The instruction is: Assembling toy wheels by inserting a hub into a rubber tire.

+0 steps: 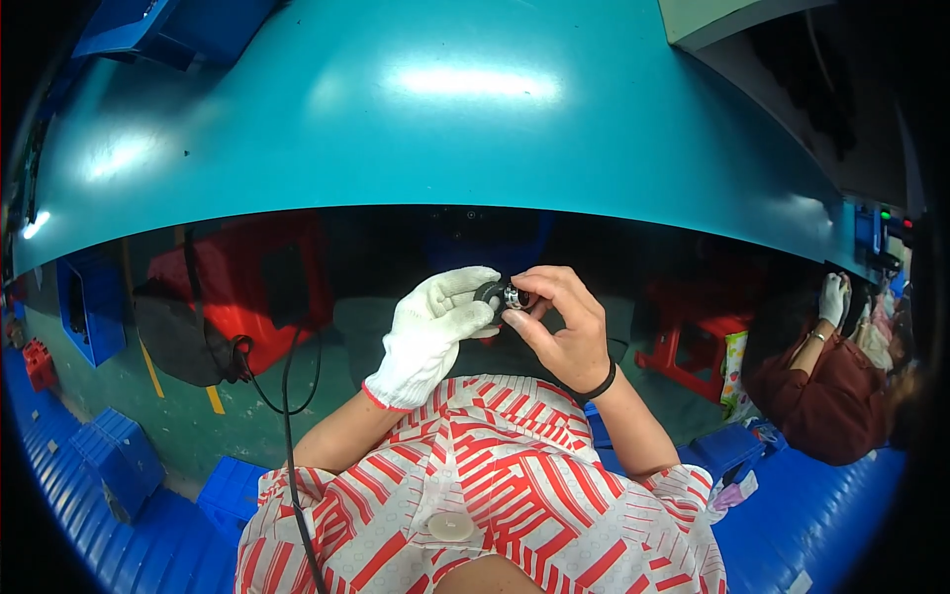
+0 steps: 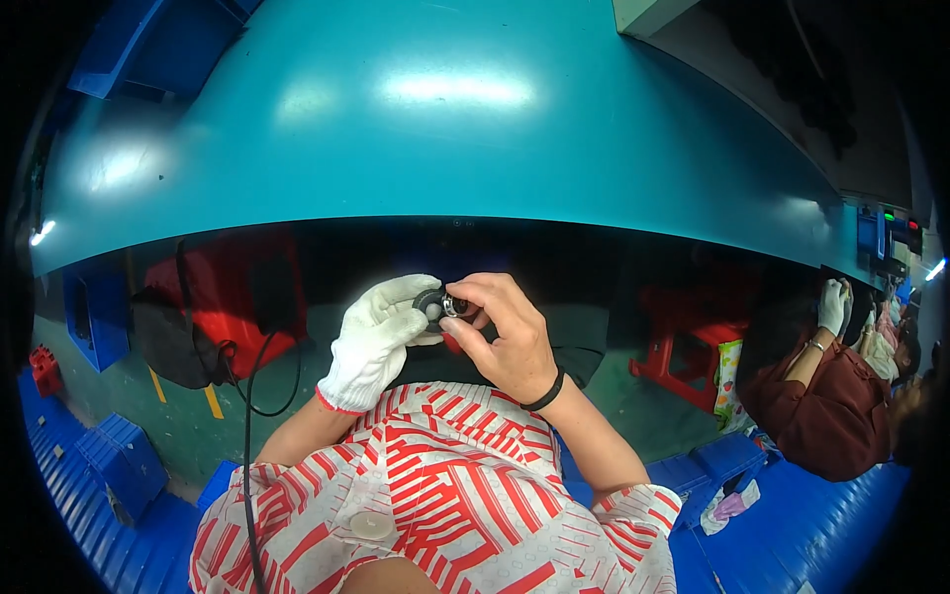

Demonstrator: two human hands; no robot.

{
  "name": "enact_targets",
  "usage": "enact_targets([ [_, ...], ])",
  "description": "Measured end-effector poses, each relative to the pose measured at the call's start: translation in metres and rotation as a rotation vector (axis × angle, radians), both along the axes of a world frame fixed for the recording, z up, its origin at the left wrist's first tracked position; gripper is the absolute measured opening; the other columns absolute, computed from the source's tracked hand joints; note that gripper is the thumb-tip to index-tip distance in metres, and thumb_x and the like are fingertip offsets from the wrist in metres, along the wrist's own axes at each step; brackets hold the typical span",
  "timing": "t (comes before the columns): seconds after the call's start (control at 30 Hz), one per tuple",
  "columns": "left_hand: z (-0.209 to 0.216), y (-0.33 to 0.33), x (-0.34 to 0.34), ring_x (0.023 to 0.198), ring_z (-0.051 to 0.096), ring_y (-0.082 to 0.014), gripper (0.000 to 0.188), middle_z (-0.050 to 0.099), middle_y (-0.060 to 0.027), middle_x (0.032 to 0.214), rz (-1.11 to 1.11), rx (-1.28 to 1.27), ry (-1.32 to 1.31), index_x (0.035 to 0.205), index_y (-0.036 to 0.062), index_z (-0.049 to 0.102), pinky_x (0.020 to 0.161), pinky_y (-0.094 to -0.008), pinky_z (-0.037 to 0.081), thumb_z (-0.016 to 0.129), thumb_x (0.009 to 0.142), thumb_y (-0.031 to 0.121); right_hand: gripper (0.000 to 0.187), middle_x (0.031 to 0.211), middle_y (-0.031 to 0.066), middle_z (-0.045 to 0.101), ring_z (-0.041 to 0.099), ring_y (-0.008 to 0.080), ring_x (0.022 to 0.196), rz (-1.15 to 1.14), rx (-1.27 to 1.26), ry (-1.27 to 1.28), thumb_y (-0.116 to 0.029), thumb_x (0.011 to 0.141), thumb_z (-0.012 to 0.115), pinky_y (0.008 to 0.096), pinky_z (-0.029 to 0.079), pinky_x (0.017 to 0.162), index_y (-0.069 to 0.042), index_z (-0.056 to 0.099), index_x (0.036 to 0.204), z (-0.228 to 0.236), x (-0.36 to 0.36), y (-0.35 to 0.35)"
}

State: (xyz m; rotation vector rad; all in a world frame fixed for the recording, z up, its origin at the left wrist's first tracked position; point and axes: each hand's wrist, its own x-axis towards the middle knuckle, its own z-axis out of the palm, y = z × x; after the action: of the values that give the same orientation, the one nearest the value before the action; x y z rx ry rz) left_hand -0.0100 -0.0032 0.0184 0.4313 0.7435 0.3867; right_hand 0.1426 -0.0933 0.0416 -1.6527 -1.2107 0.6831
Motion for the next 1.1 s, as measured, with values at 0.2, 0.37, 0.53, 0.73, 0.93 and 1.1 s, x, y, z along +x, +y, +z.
enact_targets([
  [0.2, -0.003, -0.001, 0.000, 0.092, 0.063, -0.0184, 0.039, 0.062, -0.0128, 0.103, -0.010, 0.040, -0.036, 0.117, -0.0054, 0.051, 0.078, -0.0277, 0.054, 0.065, 0.081, -0.002, 0.034, 0.100, 0.0128, 0.059, 0.062, 0.0167, 0.074, 0.035, 0.013, -0.020, 0.004, 0.071, 0.071, 0.0239, 0.053, 0.060, 0.001, 0.061, 0.103, 0.002, 0.000, 0.000],
  [0.37, -0.005, -0.002, 0.002, 0.094, 0.062, -0.0179, 0.041, 0.061, -0.0135, 0.108, -0.035, 0.090, 0.020, 0.120, -0.0064, 0.049, 0.079, -0.0278, 0.053, 0.063, 0.082, -0.001, 0.031, 0.101, 0.0119, 0.057, 0.063, 0.0175, 0.075, 0.044, 0.006, -0.022, 0.004, 0.071, 0.071, 0.0242, 0.054, 0.061, 0.001, 0.062, 0.100, 0.000, -0.002, 0.001],
  [0.53, -0.001, -0.001, 0.003, 0.095, 0.062, -0.0185, 0.041, 0.060, -0.0140, 0.109, -0.086, 0.072, 0.003, 0.123, -0.0063, 0.047, 0.079, -0.0280, 0.054, 0.061, 0.085, 0.002, 0.031, 0.096, 0.0104, 0.055, 0.061, 0.0151, 0.073, 0.038, -0.065, 0.027, 0.004, 0.071, 0.072, 0.0233, 0.052, 0.058, 0.000, 0.063, 0.101, -0.009, 0.005, -0.002],
  [0.73, 0.002, -0.001, 0.003, 0.097, 0.062, -0.0187, 0.040, 0.060, -0.0142, 0.110, -0.099, 0.086, 0.053, 0.124, -0.0061, 0.047, 0.079, -0.0285, 0.055, 0.058, 0.086, 0.002, 0.030, 0.096, 0.0105, 0.055, 0.060, 0.0141, 0.071, 0.050, -0.087, 0.066, 0.003, 0.073, 0.071, 0.0222, 0.051, 0.061, 0.000, 0.063, 0.102, -0.006, 0.005, -0.003],
  [0.93, 0.005, 0.000, 0.004, 0.097, 0.061, -0.0188, 0.041, 0.060, -0.0146, 0.111, -0.106, 0.084, 0.059, 0.124, -0.0062, 0.047, 0.079, -0.0292, 0.055, 0.059, 0.086, 0.001, 0.028, 0.098, 0.0104, 0.056, 0.060, 0.0140, 0.075, 0.070, -0.085, 0.132, 0.000, 0.077, 0.069, 0.0228, 0.051, 0.066, 0.002, 0.063, 0.104, -0.010, 0.010, -0.008],
  [1.1, 0.001, -0.004, 0.002, 0.098, 0.061, -0.0190, 0.042, 0.059, -0.0155, 0.111, -0.085, 0.132, 0.014, 0.123, -0.0061, 0.047, 0.083, -0.0294, 0.052, 0.060, 0.084, -0.002, 0.040, 0.100, 0.0097, 0.055, 0.058, 0.0128, 0.077, 0.002, -0.172, 0.292, -0.005, 0.076, 0.071, 0.0231, 0.051, 0.066, 0.001, 0.058, 0.114, -0.012, 0.006, -0.006],
])
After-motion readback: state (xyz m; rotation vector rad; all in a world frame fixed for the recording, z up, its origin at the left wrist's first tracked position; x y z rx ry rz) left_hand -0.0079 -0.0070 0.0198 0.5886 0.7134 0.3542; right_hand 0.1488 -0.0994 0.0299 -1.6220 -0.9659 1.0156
